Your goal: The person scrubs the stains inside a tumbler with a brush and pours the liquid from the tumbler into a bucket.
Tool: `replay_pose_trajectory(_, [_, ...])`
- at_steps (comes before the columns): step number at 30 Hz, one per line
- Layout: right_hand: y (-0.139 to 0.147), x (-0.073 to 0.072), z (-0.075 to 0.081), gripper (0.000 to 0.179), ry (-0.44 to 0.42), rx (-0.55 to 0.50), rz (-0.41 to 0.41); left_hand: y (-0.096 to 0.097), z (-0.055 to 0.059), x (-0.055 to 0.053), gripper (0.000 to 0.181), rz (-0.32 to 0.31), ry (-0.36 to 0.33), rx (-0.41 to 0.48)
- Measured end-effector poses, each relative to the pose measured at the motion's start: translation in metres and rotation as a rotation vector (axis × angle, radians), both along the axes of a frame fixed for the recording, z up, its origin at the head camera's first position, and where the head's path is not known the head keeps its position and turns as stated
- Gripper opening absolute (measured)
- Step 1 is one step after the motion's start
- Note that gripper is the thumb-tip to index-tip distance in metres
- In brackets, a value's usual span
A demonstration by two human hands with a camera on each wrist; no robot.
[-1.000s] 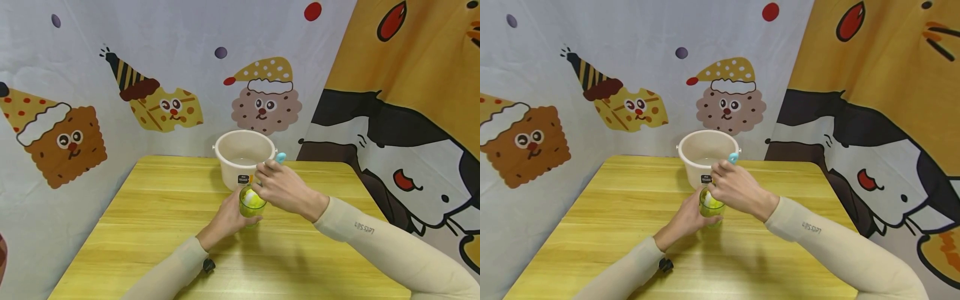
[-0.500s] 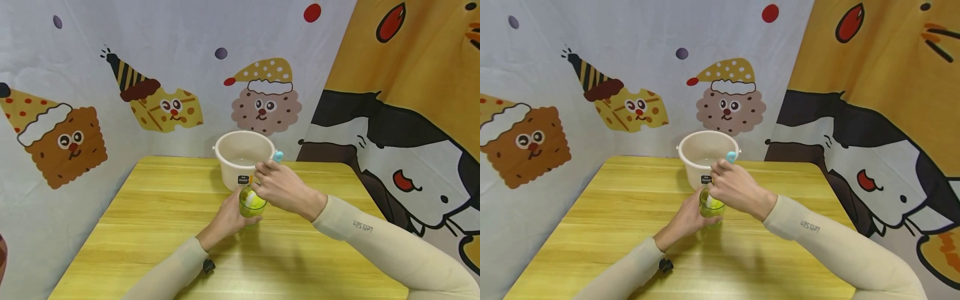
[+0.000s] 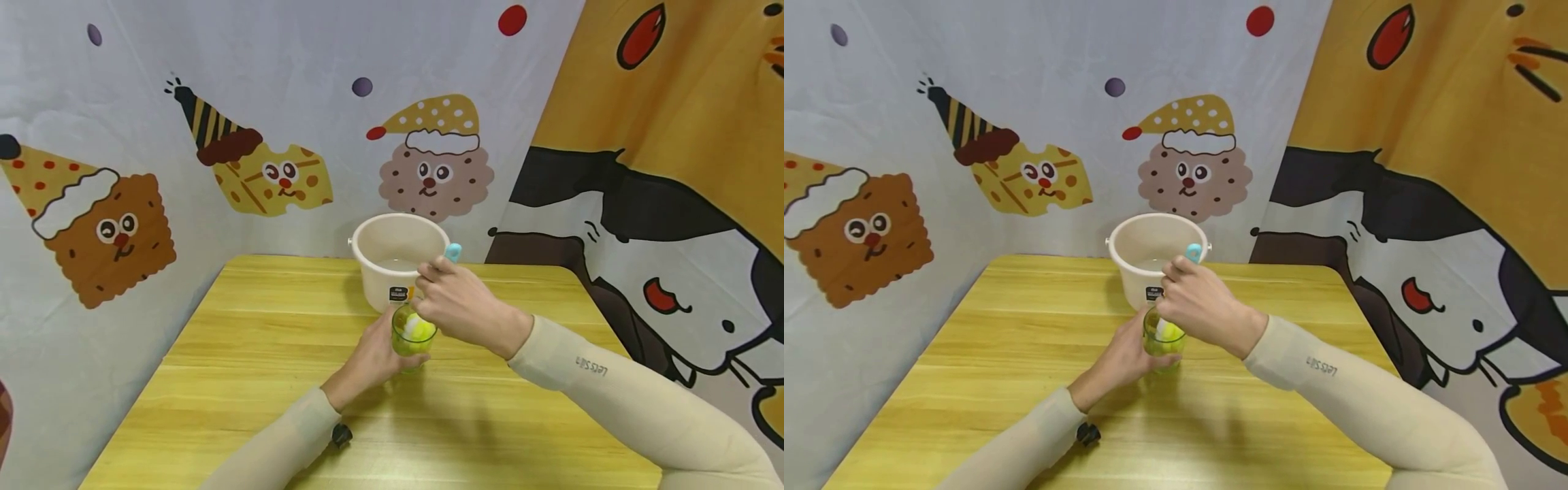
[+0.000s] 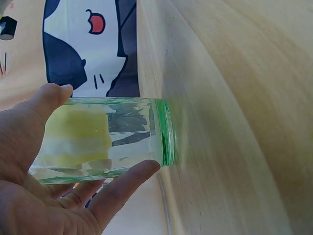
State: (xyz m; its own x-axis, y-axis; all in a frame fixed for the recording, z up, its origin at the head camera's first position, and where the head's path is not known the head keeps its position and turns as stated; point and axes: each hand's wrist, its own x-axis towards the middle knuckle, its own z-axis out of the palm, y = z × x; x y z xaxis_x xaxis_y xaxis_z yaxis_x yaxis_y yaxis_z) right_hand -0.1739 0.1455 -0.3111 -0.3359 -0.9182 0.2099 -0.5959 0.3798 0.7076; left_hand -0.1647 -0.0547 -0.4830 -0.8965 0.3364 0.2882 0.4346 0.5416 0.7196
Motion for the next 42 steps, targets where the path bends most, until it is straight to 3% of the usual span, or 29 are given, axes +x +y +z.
replay_pose_trajectory(13, [0.0006,0.0023,0.0015,0.028,-0.044,-0.009,-0.031,0.0023,0.0004,0.0003,0.102,0.020,-0.013,0.008])
replay_pose_trajectory(42, [0.0038,0.0042,-0.0016,0.026,-0.066,-0.063,-0.013,0.0005,0.0007,0.0014,0.101,0.027,-0.061,0.013])
